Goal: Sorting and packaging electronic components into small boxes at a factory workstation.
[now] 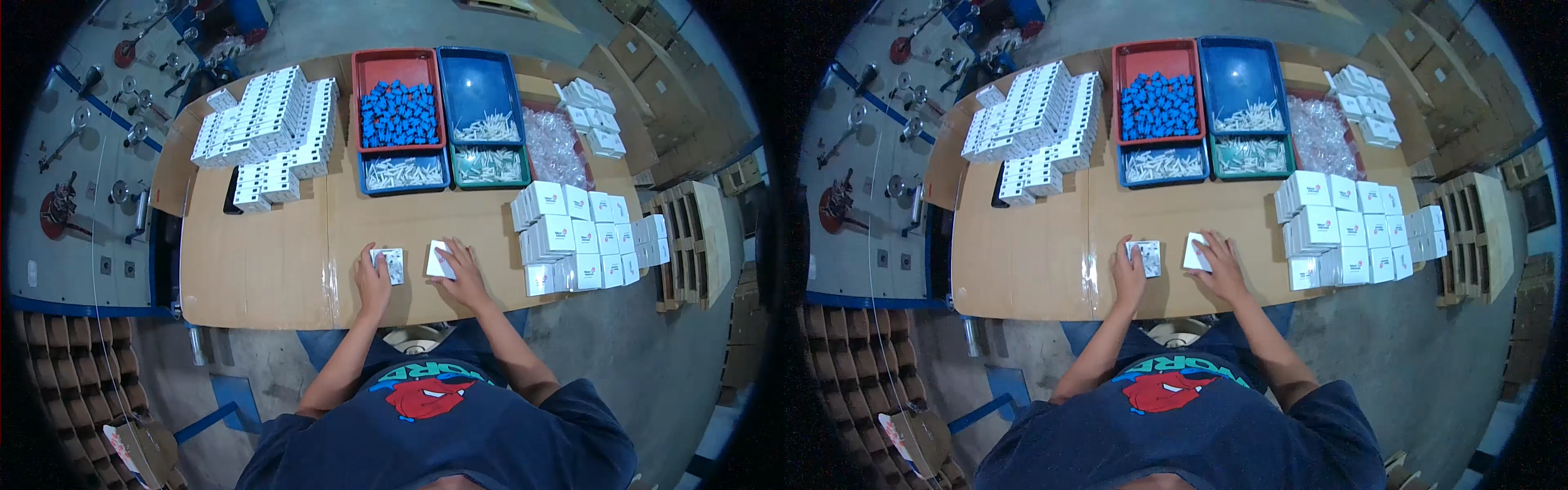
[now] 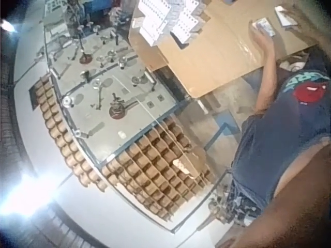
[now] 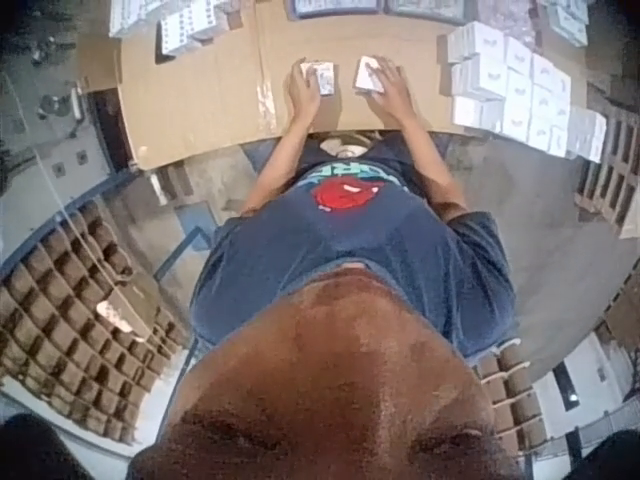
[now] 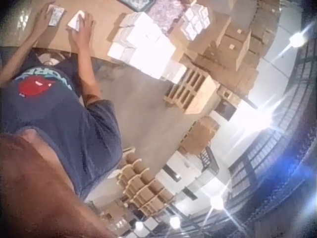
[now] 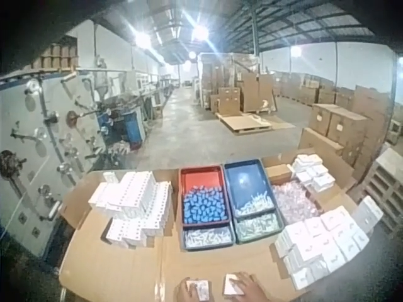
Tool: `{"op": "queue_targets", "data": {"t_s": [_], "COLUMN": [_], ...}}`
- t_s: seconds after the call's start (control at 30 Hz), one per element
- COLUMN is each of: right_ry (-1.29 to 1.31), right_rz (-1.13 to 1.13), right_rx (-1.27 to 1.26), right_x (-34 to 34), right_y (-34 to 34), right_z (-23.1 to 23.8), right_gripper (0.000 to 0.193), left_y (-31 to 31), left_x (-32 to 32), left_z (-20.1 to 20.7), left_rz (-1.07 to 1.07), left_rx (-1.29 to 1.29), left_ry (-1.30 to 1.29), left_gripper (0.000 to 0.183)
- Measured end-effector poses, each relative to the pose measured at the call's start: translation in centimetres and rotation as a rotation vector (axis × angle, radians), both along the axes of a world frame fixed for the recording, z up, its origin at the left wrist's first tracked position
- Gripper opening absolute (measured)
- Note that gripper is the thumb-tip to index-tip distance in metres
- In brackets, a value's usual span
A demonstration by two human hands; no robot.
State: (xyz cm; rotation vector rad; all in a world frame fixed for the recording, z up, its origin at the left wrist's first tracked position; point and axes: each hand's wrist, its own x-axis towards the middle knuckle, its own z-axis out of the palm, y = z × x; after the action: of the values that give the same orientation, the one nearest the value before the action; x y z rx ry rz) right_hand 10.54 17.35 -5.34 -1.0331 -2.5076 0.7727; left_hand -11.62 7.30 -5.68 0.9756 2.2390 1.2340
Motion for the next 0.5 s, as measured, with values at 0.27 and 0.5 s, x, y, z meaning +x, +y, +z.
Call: {"op": "queue_targets", "data": {"t_s": [0.27, 0.5], "right_ry": [-0.011, 0.31], "right_rz": [0.034, -0.104], "right_rx": [0.019, 0.016], "right_x": [-0.3, -1.1], "right_y": [-0.8, 0.5], "right_z": [-0.9, -0.8], "right_gripper": [0.061, 0.05], "left_y": [-0.9, -0.9], "left_x": [-1.4, -6.3], "left_z": [-1.1, -1.8], "left_rz": [0.016, 0.056], "left_rx": [-0.126, -0.126], "left_ry": [0.326, 0.568], "left_gripper": [0.056, 0.055]}}
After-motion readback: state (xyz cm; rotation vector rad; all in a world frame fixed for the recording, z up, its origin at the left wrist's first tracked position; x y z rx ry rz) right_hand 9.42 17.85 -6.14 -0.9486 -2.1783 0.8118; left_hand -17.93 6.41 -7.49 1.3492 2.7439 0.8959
